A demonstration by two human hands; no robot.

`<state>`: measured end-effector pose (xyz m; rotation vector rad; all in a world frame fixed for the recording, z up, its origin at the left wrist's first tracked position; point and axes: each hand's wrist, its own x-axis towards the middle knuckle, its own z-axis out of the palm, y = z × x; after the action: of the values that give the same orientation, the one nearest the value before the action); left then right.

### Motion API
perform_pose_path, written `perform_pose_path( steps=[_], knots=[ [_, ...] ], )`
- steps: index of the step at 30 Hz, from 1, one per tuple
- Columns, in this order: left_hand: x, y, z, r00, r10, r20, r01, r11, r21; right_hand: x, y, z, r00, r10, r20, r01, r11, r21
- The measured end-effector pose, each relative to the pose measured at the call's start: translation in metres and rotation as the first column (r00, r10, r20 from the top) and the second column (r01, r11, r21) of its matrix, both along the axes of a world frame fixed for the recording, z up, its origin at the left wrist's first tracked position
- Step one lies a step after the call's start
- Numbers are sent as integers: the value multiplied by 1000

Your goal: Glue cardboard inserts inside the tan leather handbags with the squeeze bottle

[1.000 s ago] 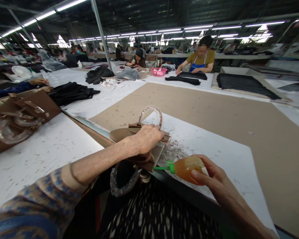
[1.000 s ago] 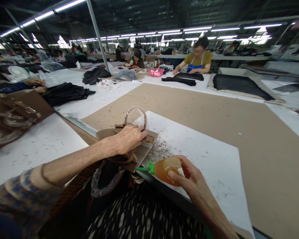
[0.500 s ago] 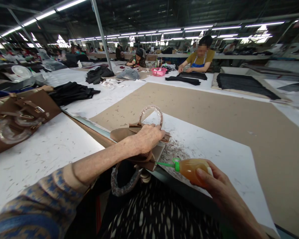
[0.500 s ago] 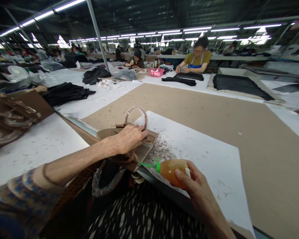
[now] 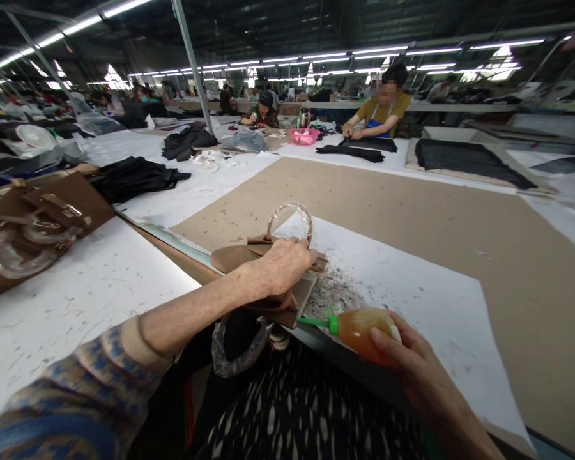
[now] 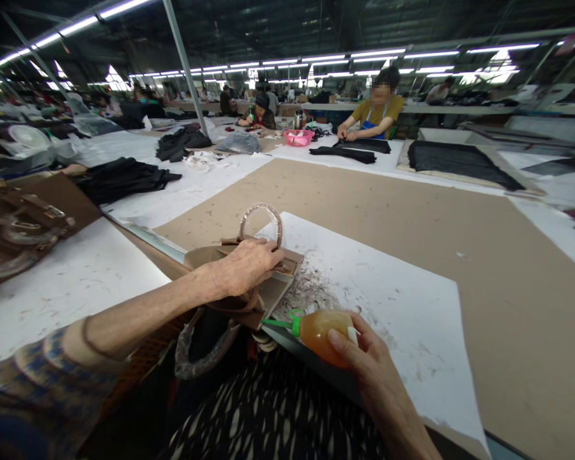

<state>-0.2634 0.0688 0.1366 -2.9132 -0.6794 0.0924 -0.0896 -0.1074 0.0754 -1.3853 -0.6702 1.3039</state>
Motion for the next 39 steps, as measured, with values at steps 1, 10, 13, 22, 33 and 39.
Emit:
perform_pose_path(
  steps=[1,10,13,22,33,39],
  knots=[
    [0,0,0,1000,-3,3,3,1000,3,-1,-1,0,1000,3,1,-3,1000,3],
    [0,4,-5,1000,-9,22,9,1000,6,8,-1,11,964,55,261,-58,998,3],
    [1,4,-3,1000,-3,12,3,1000,-1,14,4,8,907,33,421,-53,998,36],
    [4,1,3,999,29,-33,-31,999,-43,22,20,-8,738,-21,674,-31,997,64],
    [3,11,15,999,38,-9,-38,998,-41,19,35,-22,567,-149,810,-35,978,204],
    [1,12,18,999,32,16,-32,999,-34,36,38,-5,444,-335,831,-8,926,378]
  ],
)
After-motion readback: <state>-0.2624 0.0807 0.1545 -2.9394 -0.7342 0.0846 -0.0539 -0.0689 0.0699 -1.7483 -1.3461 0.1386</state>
